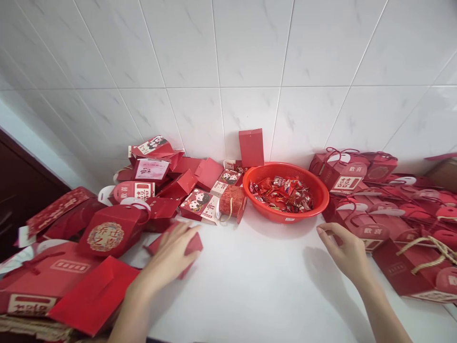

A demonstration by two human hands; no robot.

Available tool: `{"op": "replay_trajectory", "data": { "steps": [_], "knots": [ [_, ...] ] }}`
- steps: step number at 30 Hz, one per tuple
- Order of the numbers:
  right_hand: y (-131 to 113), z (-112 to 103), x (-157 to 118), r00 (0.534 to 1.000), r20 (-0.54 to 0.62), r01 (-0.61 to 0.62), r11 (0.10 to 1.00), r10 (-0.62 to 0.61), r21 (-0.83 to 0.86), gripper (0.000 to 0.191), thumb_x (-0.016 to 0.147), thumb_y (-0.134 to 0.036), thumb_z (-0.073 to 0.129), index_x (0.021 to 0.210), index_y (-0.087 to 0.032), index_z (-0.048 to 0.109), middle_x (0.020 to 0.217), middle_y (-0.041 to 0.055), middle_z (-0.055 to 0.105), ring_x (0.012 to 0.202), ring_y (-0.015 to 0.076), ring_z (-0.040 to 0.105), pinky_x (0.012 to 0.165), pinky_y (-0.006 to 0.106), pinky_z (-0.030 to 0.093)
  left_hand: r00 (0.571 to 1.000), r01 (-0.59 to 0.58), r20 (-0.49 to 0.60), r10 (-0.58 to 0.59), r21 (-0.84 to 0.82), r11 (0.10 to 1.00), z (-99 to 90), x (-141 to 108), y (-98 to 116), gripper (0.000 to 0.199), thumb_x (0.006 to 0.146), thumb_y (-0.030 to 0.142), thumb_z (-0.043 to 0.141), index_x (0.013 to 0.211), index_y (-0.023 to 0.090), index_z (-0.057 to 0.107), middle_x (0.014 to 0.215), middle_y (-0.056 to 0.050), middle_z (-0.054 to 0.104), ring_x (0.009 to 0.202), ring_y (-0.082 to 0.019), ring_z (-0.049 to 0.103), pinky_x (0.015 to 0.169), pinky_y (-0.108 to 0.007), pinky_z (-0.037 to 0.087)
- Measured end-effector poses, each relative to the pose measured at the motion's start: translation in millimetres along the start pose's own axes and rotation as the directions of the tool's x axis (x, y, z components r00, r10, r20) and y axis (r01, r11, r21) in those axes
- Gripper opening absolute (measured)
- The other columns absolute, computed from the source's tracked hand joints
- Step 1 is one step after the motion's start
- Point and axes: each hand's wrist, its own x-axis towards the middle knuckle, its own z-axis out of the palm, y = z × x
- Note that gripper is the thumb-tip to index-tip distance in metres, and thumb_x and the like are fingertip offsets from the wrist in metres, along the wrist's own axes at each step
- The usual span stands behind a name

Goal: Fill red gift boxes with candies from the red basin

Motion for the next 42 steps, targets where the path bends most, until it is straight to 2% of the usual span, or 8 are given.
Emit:
{"op": "replay_trajectory", "data": {
  "steps": [5, 11, 14, 19, 24, 27, 36, 42],
  "knots": [
    [-4.5, 9.7, -3.4, 0.996, 0.084, 0.005, 0.999, -0.009, 0.052, 0.030, 0.091, -0.046, 0.051, 0.077, -0.022, 0.064, 0.075, 0.0058, 0.072, 0.068, 0.0202, 0.068, 0.047, 0.025, 0.046, 0.898, -0.399, 0.070, 0.434, -0.285, 0.872, -6.1, -15.2, 38.0, 0.048, 0.089, 0.044, 0.062, 0.135, 0.031, 0.062, 0.148, -0.004, 0.055, 0.137, -0.028, 0.050, 0.111, -0.039, 0.044],
    [-24.9, 30.2, -12.5, 0.955, 0.295, -0.064, 0.977, 0.001, 0.202, 0.035, 0.093, -0.051, 0.049, 0.082, -0.021, 0.063, 0.074, 0.0050, 0.069, 0.067, 0.0193, 0.065, 0.062, 0.029, 0.051, 0.945, -0.326, -0.143, 0.294, -0.412, 0.850, 7.9, 16.0, 54.8, 0.041, 0.094, 0.048, 0.050, 0.121, 0.023, 0.069, 0.129, -0.009, 0.068, 0.115, -0.026, 0.065, 0.100, -0.038, 0.052],
    [-35.9, 42.3, -19.4, 0.858, 0.514, -0.179, 0.943, 0.010, 0.281, 0.040, 0.094, -0.056, 0.047, 0.096, -0.020, 0.063, 0.066, 0.0014, 0.063, 0.060, 0.0169, 0.061, 0.058, 0.028, 0.049, 0.955, -0.270, -0.024, 0.295, -0.480, 0.835, 24.8, 32.8, 64.5, 0.047, 0.095, 0.052, 0.046, 0.121, 0.021, 0.069, 0.125, -0.010, 0.070, 0.108, -0.026, 0.068, 0.091, -0.036, 0.055],
    [-35.3, 49.8, -24.4, 0.596, 0.798, -0.420, 0.880, 0.085, 0.220, 0.054, 0.092, -0.069, 0.040, 0.075, -0.020, 0.053, 0.055, -0.0013, 0.055, 0.045, 0.0115, 0.048, 0.044, 0.023, 0.039, 0.899, -0.287, 0.117, 0.423, -0.571, 0.769, 42.0, 43.0, 98.1, 0.050, 0.096, 0.055, 0.044, 0.122, 0.020, 0.068, 0.128, -0.009, 0.068, 0.114, -0.025, 0.065, 0.092, -0.032, 0.053],
    [-26.2, 46.1, -22.2, 0.519, 0.853, -0.471, 0.813, -0.057, 0.341, 0.051, 0.089, -0.068, 0.049, 0.087, -0.018, 0.059, 0.065, -0.0004, 0.059, 0.053, 0.0123, 0.053, 0.051, 0.024, 0.044, 0.815, -0.351, 0.167, 0.555, -0.621, 0.701, 44.5, 43.9, 130.4, 0.047, 0.092, 0.053, 0.054, 0.121, 0.020, 0.069, 0.126, -0.009, 0.069, 0.107, -0.024, 0.067, 0.092, -0.033, 0.052],
    [-25.4, 49.7, -22.4, 0.558, 0.823, -0.430, 0.810, -0.109, 0.399, 0.041, 0.088, -0.058, 0.057, 0.086, -0.017, 0.063, 0.066, -0.0006, 0.059, 0.057, 0.0123, 0.052, 0.056, 0.026, 0.045, 0.786, -0.403, 0.171, 0.595, -0.589, 0.701, 45.9, 45.4, 141.5, 0.039, 0.087, 0.041, 0.062, 0.118, 0.020, 0.070, 0.124, -0.008, 0.070, 0.108, -0.025, 0.067, 0.094, -0.034, 0.051],
    [-41.4, 29.0, 13.9, 0.910, 0.414, -0.213, 0.855, -0.002, 0.474, 0.040, 0.082, -0.056, 0.066, 0.071, -0.018, 0.060, 0.066, 0.0001, 0.058, 0.062, 0.0127, 0.047, 0.059, 0.026, 0.040, 0.777, -0.516, -0.115, 0.618, -0.679, 0.522, 22.2, 51.2, 159.7, 0.037, 0.084, 0.032, 0.067, 0.119, 0.022, 0.062, 0.125, -0.006, 0.068, 0.116, -0.024, 0.063, 0.101, -0.035, 0.050],
    [-58.2, 20.6, 33.0, 0.934, 0.358, -0.107, 0.940, -0.016, 0.323, 0.035, 0.087, -0.048, 0.061, 0.068, -0.018, 0.058, 0.064, -0.0002, 0.057, 0.060, 0.0122, 0.045, 0.055, 0.024, 0.037, 0.746, -0.593, -0.195, 0.637, -0.629, 0.502, 20.7, 63.2, 165.6, 0.036, 0.079, 0.013, 0.058, 0.114, 0.022, 0.058, 0.121, -0.006, 0.065, 0.112, -0.021, 0.063, 0.099, -0.035, 0.050]
  ]
}}
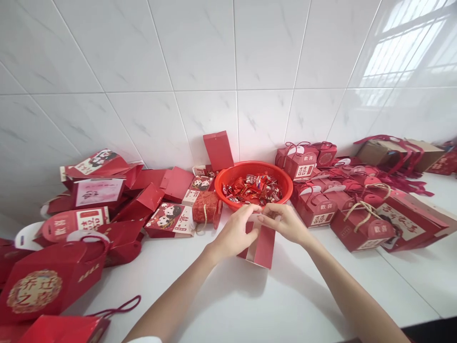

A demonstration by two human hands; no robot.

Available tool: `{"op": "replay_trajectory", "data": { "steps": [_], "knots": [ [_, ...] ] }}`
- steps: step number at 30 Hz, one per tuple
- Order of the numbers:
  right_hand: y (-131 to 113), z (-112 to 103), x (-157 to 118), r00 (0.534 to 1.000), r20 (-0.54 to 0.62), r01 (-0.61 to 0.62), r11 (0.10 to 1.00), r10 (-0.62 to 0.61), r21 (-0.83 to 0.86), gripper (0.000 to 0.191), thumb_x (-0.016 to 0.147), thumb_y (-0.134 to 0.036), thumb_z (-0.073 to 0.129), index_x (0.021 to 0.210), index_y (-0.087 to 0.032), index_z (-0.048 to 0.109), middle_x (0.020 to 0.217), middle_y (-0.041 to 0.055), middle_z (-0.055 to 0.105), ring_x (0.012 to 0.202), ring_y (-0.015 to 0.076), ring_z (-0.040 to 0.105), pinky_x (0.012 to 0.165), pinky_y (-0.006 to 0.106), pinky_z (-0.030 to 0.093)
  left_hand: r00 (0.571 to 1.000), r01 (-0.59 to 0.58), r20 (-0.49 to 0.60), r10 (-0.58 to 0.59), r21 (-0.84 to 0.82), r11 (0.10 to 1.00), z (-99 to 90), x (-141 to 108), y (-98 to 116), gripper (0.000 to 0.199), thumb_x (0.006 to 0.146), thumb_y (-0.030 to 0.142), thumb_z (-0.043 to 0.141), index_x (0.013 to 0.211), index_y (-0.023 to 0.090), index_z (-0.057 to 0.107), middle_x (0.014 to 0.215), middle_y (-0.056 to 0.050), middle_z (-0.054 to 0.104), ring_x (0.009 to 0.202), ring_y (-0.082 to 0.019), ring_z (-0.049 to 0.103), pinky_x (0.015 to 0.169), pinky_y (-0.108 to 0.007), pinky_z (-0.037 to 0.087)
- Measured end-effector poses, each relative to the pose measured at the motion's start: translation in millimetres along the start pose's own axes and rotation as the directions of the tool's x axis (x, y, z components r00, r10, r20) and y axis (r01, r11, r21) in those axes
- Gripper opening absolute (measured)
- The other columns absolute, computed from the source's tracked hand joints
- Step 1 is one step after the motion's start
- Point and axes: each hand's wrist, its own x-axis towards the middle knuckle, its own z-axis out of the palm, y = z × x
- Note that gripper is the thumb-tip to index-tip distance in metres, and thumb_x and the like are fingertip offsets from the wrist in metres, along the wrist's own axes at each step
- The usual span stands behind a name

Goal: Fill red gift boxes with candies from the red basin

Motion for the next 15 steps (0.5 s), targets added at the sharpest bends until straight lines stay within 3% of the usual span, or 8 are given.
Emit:
{"op": "replay_trajectory", "data": {
  "steps": [4, 6, 10, 12, 15],
  "knots": [
    [4.1, 7.4, -0.6, 0.999, -0.025, 0.023, 0.991, -0.027, -0.134, 0.025, 0.091, -0.038, 0.054, 0.074, -0.020, 0.057, 0.070, 0.0018, 0.062, 0.061, 0.0139, 0.049, 0.058, 0.026, 0.040, 0.996, 0.087, -0.016, -0.086, 0.020, 0.996, -7.0, -2.4, -18.3, 0.024, 0.079, 0.008, 0.044, 0.085, 0.021, 0.064, 0.105, -0.004, 0.067, 0.100, -0.020, 0.065, 0.086, -0.031, 0.054],
    [5.7, 11.7, -4.3, 0.998, -0.046, 0.042, 0.981, -0.051, -0.190, 0.019, 0.093, -0.033, 0.051, 0.079, -0.021, 0.058, 0.075, 0.0031, 0.064, 0.064, 0.0156, 0.052, 0.061, 0.028, 0.042, 0.990, 0.142, -0.008, -0.142, 0.009, 0.990, -11.6, -5.8, -26.0, 0.027, 0.081, 0.009, 0.041, 0.078, 0.020, 0.066, 0.103, -0.004, 0.070, 0.101, -0.021, 0.065, 0.088, -0.032, 0.053],
    [-3.6, 20.1, -15.1, 0.991, -0.008, 0.129, 0.960, -0.135, -0.249, 0.019, 0.096, -0.033, 0.050, 0.103, -0.022, 0.064, 0.095, 0.0079, 0.066, 0.080, 0.0198, 0.061, 0.072, 0.032, 0.050, 0.981, 0.194, 0.005, -0.194, -0.039, 0.980, -16.8, -11.4, -34.0, 0.038, 0.085, 0.011, 0.039, 0.100, 0.020, 0.073, 0.115, -0.004, 0.073, 0.113, -0.021, 0.064, 0.105, -0.036, 0.047],
    [-11.6, 23.2, -19.8, 0.981, 0.065, 0.196, 0.944, -0.185, -0.265, 0.027, 0.095, -0.035, 0.054, 0.118, -0.024, 0.064, 0.117, 0.0119, 0.064, 0.101, 0.0244, 0.064, 0.085, 0.037, 0.052, 0.979, 0.203, 0.019, -0.202, -0.062, 0.977, -17.6, -13.3, -35.1, 0.043, 0.087, 0.013, 0.038, 0.114, 0.020, 0.071, 0.126, -0.005, 0.070, 0.122, -0.022, 0.061, 0.110, -0.037, 0.043],
    [-19.1, 23.9, -24.6, 0.969, 0.169, 0.228, 0.922, -0.182, -0.313, 0.026, 0.093, -0.038, 0.060, 0.114, -0.025, 0.070, 0.140, 0.0148, 0.053, 0.132, 0.0333, 0.050, 0.100, 0.045, 0.048, 0.974, 0.222, 0.066, -0.216, -0.098, 0.970, -18.5, -16.9, -36.0, 0.045, 0.088, 0.016, 0.044, 0.128, 0.020, 0.066, 0.136, -0.006, 0.064, 0.131, -0.023, 0.056, 0.113, -0.039, 0.041]
  ]
}}
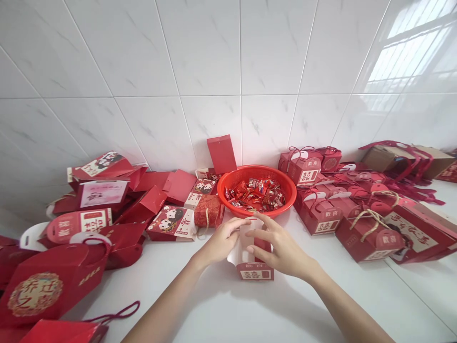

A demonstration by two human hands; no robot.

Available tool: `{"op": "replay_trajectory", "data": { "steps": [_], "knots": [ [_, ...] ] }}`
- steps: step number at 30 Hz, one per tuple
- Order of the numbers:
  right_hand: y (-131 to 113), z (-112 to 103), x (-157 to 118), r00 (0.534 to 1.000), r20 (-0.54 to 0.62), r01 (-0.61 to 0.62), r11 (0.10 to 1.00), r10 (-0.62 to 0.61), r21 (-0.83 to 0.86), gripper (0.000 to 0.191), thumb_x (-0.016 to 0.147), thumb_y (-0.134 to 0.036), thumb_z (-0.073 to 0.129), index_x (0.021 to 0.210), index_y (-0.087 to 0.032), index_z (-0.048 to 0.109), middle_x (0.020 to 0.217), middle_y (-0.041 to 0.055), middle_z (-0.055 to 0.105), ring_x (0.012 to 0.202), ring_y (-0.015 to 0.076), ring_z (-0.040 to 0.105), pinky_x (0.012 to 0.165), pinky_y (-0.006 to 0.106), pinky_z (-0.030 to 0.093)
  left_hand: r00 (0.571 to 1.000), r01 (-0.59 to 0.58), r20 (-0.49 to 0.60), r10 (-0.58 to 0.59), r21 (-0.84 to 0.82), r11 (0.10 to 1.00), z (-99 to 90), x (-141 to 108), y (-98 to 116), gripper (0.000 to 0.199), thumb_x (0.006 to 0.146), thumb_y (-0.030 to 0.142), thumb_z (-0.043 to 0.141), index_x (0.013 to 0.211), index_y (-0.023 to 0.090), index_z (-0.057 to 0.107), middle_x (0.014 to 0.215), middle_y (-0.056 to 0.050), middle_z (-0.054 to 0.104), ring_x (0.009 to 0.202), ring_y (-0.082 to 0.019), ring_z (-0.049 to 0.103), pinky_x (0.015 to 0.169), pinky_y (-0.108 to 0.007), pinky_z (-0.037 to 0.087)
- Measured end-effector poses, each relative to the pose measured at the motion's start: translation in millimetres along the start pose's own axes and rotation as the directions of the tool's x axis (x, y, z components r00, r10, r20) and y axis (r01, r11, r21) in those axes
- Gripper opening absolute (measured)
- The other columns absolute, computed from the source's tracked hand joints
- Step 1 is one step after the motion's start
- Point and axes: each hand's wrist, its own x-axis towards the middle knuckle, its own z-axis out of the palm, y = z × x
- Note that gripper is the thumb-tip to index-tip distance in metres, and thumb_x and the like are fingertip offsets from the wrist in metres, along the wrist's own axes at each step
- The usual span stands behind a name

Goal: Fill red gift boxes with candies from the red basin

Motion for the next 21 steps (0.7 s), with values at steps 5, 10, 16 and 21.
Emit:
{"op": "replay_trajectory", "data": {
  "steps": [5, 10, 16, 21],
  "knots": [
    [1.2, -10.1, -11.6, 0.986, 0.064, -0.151, 0.988, 0.152, -0.017, 0.019, 0.086, -0.038, 0.069, 0.097, -0.022, 0.068, 0.145, 0.0161, 0.050, 0.132, 0.0360, 0.049, 0.101, 0.051, 0.047, 0.993, 0.074, 0.095, -0.072, -0.018, 0.997, -2.8, -9.5, -6.0, 0.057, 0.085, 0.025, 0.062, 0.141, 0.022, 0.056, 0.147, -0.009, 0.055, 0.137, -0.029, 0.050, 0.114, -0.043, 0.041],
    [14.9, -26.3, -28.3, 0.974, 0.041, -0.224, 0.945, 0.221, 0.239, 0.013, 0.088, -0.032, 0.060, 0.100, -0.026, 0.059, 0.127, 0.0094, 0.063, 0.123, 0.0281, 0.056, 0.093, 0.042, 0.052, 0.986, 0.135, 0.101, -0.130, -0.047, 0.990, -4.6, -16.5, -13.6, 0.061, 0.084, 0.036, 0.067, 0.142, 0.021, 0.056, 0.150, -0.011, 0.051, 0.139, -0.031, 0.048, 0.114, -0.046, 0.040],
    [50.2, -26.1, -42.6, 0.914, 0.166, -0.406, 0.832, 0.371, 0.378, 0.020, 0.082, -0.038, 0.065, 0.094, -0.023, 0.060, 0.108, 0.0059, 0.065, 0.092, 0.0212, 0.064, 0.084, 0.036, 0.055, 0.988, 0.132, 0.091, -0.128, -0.032, 0.991, -2.4, -18.4, -21.1, 0.059, 0.087, 0.033, 0.060, 0.145, 0.021, 0.053, 0.152, -0.007, 0.049, 0.140, -0.029, 0.046, 0.115, -0.043, 0.039],
    [62.2, -0.6, -37.6, 0.913, 0.218, -0.409, 0.775, 0.346, 0.481, 0.032, 0.082, -0.051, 0.065, 0.091, -0.022, 0.056, 0.101, 0.0051, 0.064, 0.085, 0.0197, 0.066, 0.077, 0.034, 0.055, 0.994, 0.078, -0.077, -0.073, 0.063, 0.995, -4.0, -16.7, -27.3, 0.051, 0.088, 0.030, 0.053, 0.137, 0.022, 0.061, 0.142, -0.007, 0.060, 0.132, -0.027, 0.054, 0.114, -0.041, 0.040]
  ]
}}
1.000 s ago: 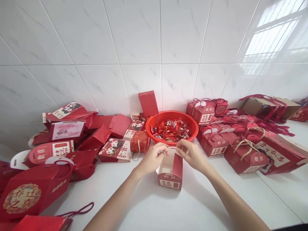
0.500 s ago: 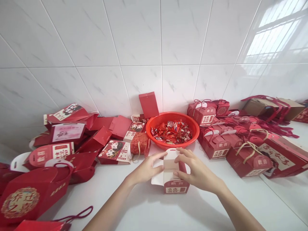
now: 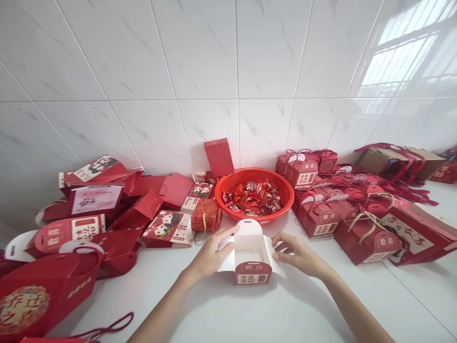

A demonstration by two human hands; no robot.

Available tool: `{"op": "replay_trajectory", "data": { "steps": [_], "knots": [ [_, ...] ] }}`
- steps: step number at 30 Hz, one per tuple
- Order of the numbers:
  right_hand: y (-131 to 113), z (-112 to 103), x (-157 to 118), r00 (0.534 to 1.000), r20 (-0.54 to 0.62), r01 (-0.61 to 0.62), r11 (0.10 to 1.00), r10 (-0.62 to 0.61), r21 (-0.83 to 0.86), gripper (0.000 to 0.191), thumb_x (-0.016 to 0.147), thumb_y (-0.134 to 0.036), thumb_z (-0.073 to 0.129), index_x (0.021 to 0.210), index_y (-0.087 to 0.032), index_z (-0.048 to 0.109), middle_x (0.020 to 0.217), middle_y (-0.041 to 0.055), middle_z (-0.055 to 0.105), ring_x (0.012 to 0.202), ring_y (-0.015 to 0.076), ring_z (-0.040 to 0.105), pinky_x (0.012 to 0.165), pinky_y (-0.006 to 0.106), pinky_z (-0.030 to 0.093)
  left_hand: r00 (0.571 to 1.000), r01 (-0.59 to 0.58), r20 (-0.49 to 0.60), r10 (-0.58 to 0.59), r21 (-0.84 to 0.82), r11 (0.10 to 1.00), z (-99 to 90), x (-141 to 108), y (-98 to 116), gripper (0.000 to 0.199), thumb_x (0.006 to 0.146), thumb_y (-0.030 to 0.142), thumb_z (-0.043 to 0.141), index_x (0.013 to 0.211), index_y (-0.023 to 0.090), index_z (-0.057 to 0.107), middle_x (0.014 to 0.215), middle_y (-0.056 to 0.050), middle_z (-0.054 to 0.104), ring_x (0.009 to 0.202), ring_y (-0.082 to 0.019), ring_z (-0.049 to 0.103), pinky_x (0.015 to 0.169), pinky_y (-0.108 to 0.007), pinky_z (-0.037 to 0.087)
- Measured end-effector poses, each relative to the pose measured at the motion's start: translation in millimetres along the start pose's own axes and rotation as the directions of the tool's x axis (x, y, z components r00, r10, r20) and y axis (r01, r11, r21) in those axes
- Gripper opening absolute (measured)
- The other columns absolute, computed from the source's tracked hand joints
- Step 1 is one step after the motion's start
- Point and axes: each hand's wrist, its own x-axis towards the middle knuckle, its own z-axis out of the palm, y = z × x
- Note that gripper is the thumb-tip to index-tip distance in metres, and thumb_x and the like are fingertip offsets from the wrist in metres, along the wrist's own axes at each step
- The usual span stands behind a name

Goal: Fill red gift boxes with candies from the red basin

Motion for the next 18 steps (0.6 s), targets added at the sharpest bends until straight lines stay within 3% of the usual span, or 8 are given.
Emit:
{"op": "replay_trajectory", "data": {
  "steps": [4, 7, 11, 14, 18],
  "knots": [
    [-8.6, -3.4, 12.4, 0.996, -0.055, 0.067, 0.986, -0.076, -0.151, 0.027, 0.083, -0.047, 0.064, 0.088, -0.021, 0.058, 0.096, 0.0055, 0.067, 0.086, 0.0212, 0.065, 0.077, 0.035, 0.053, 0.998, -0.039, -0.054, 0.044, 0.078, 0.996, -7.9, 1.0, -0.9, 0.044, 0.088, 0.029, 0.053, 0.130, 0.024, 0.066, 0.131, -0.008, 0.067, 0.121, -0.025, 0.062, 0.108, -0.039, 0.046],
    [-31.6, -20.3, 20.8, 0.976, -0.120, 0.145, 0.954, -0.181, -0.262, 0.021, 0.084, -0.042, 0.063, 0.084, -0.021, 0.061, 0.088, 0.0055, 0.070, 0.082, 0.0212, 0.064, 0.077, 0.035, 0.051, 0.994, -0.093, -0.051, 0.100, 0.126, 0.988, -16.0, 1.6, 5.0, 0.036, 0.090, 0.035, 0.054, 0.120, 0.024, 0.071, 0.129, -0.009, 0.066, 0.117, -0.025, 0.063, 0.103, -0.037, 0.049],
    [-62.4, -40.4, 41.2, 0.927, -0.227, 0.237, 0.934, -0.300, -0.267, 0.023, 0.086, -0.042, 0.060, 0.080, -0.020, 0.065, 0.085, 0.0053, 0.072, 0.077, 0.0203, 0.064, 0.072, 0.032, 0.051, 0.968, -0.157, -0.171, 0.183, 0.154, 0.976, -29.8, 11.4, 20.9, 0.031, 0.091, 0.041, 0.054, 0.106, 0.022, 0.075, 0.122, -0.009, 0.069, 0.115, -0.026, 0.063, 0.100, -0.039, 0.051],
    [-67.1, -43.7, 70.3, 0.897, -0.291, 0.282, 0.938, -0.333, -0.203, 0.027, 0.084, -0.045, 0.061, 0.075, -0.019, 0.064, 0.077, 0.0045, 0.070, 0.070, 0.0189, 0.063, 0.068, 0.031, 0.050, 0.947, -0.208, -0.206, 0.245, 0.183, 0.961, -43.0, 32.5, 33.7, 0.032, 0.091, 0.040, 0.053, 0.103, 0.021, 0.075, 0.116, -0.008, 0.072, 0.112, -0.024, 0.065, 0.101, -0.038, 0.051],
    [-52.2, -32.9, 115.9, 0.873, -0.387, 0.291, 0.954, -0.297, -0.076, 0.028, 0.077, -0.046, 0.065, 0.068, -0.020, 0.062, 0.069, 0.0033, 0.066, 0.068, 0.0186, 0.061, 0.069, 0.032, 0.050, 0.968, -0.173, -0.113, 0.226, 0.353, 0.919, -60.2, 82.7, 43.3, 0.034, 0.091, 0.030, 0.048, 0.109, 0.022, 0.074, 0.119, -0.005, 0.073, 0.113, -0.023, 0.066, 0.103, -0.035, 0.049]
  ]
}}
